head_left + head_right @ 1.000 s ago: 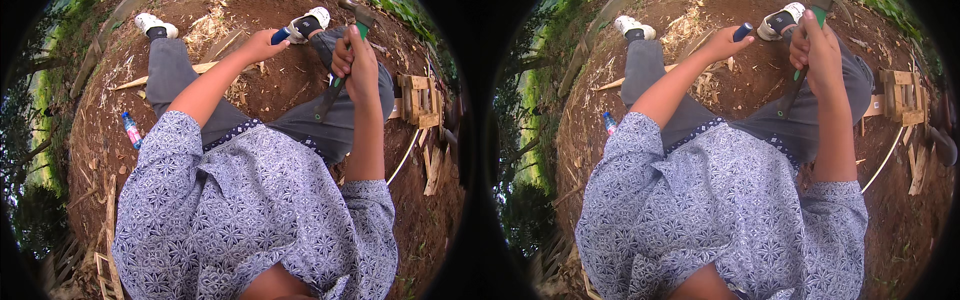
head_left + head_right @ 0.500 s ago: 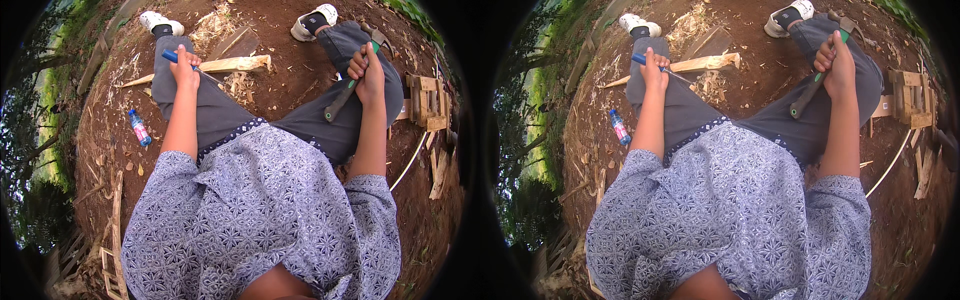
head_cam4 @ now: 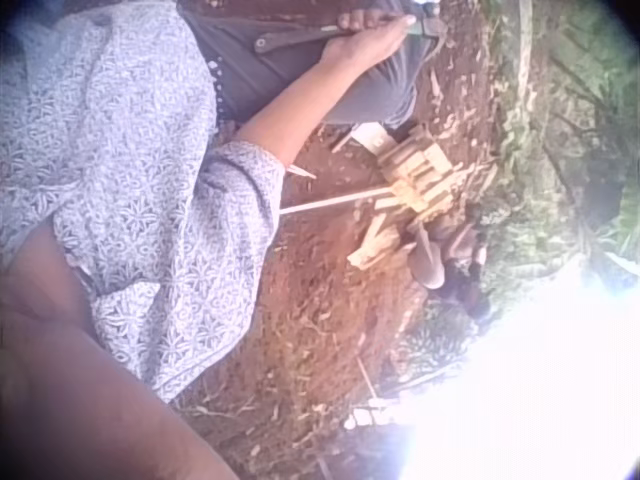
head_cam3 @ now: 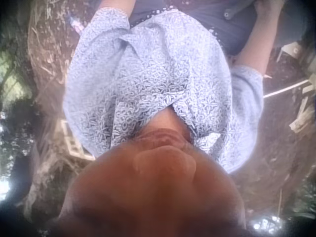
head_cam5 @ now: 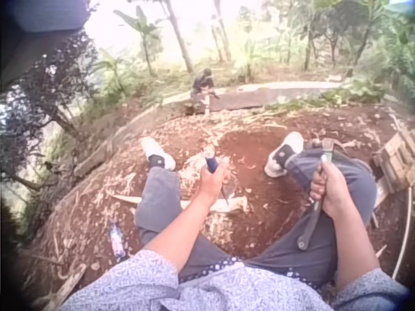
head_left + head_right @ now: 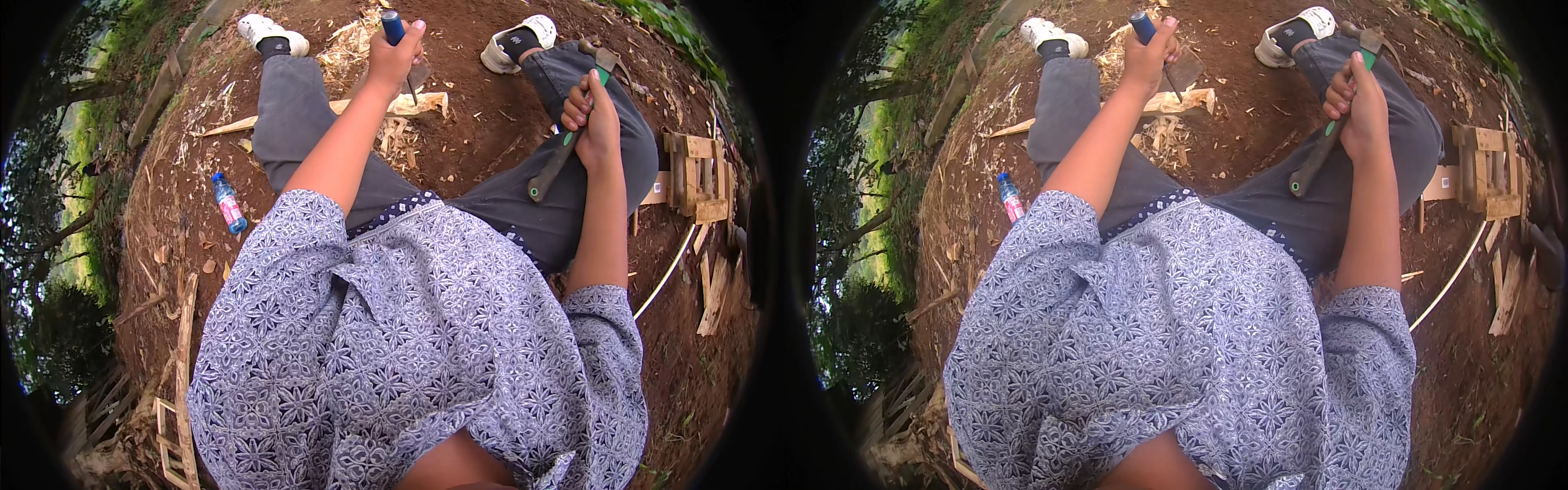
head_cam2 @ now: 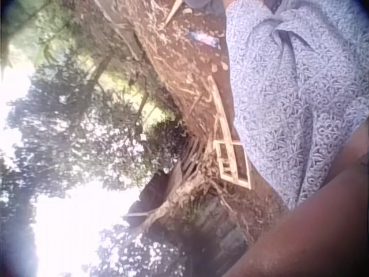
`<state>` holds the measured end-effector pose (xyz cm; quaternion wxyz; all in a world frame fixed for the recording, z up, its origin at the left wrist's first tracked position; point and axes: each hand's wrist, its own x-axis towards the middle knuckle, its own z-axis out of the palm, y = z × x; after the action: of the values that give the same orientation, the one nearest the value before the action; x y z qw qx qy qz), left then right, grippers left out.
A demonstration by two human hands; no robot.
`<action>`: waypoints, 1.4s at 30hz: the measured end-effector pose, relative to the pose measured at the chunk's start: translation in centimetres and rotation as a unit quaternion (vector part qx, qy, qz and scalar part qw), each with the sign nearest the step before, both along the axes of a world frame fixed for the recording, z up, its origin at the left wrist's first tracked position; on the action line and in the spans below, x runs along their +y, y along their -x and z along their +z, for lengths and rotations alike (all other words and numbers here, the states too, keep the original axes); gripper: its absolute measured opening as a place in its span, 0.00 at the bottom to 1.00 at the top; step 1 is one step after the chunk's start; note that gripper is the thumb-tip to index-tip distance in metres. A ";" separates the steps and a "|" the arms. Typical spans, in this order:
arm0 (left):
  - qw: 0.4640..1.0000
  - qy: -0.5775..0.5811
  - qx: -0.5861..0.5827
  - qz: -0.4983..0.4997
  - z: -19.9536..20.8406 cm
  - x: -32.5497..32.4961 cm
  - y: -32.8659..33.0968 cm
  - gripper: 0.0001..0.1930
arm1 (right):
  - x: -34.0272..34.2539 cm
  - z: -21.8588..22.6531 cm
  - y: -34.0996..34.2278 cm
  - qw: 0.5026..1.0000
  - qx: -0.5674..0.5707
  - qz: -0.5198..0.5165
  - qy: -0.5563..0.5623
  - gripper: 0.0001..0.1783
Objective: The person sits on the ground and uses a chisel and a hammer to carve a piece of wood. They repeatedly position the chisel on the wood and strike it with the hammer to shape the material.
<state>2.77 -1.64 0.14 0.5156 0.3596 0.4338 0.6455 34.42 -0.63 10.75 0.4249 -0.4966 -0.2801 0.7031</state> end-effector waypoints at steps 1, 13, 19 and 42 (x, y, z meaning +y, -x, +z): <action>1.000 -0.002 0.000 0.000 -0.1 0.0 -0.1 0.19 | 0.0 0.0 0.0 1.000 0.000 0.000 0.001 0.18; 0.998 -0.016 -0.015 0.054 0.2 0.7 -0.6 0.18 | 0.1 -0.1 0.3 1.000 0.001 0.015 0.005 0.17; 0.995 0.069 0.057 0.054 -0.1 1.9 -1.5 0.20 | 0.0 0.1 0.5 1.000 -0.012 0.008 0.005 0.17; 0.960 0.058 0.275 -0.002 0.8 2.1 -2.8 0.18 | 4.7 6.6 10.4 0.829 -0.425 0.313 -0.187 0.26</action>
<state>5.57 0.51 0.97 0.3981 0.4936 0.5949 0.4940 24.04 4.02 17.38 0.1059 -0.5428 -0.6995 0.4525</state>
